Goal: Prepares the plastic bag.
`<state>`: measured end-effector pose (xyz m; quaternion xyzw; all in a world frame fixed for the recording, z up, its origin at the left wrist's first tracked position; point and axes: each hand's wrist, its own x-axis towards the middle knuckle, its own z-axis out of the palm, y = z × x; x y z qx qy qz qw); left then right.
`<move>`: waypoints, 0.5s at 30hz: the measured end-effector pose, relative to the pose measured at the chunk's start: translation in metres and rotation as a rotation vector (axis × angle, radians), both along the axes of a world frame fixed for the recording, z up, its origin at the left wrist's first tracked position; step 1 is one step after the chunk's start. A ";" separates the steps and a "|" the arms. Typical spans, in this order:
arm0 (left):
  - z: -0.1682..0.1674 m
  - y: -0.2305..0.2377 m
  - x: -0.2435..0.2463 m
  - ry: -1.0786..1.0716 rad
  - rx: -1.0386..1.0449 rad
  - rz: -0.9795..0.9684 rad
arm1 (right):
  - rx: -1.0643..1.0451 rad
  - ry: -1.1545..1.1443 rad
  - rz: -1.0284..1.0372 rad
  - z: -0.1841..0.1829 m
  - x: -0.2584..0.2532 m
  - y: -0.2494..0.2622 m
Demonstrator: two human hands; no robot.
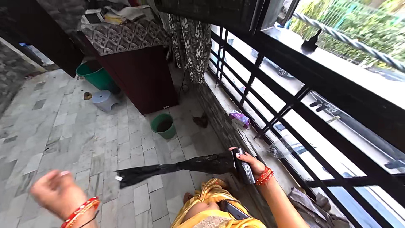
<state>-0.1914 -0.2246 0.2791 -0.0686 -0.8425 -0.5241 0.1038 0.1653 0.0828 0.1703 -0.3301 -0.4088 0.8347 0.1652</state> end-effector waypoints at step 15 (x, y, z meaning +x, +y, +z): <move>-0.062 0.176 0.175 -0.610 -0.099 -1.401 | 0.414 -0.309 0.058 0.106 0.005 -0.011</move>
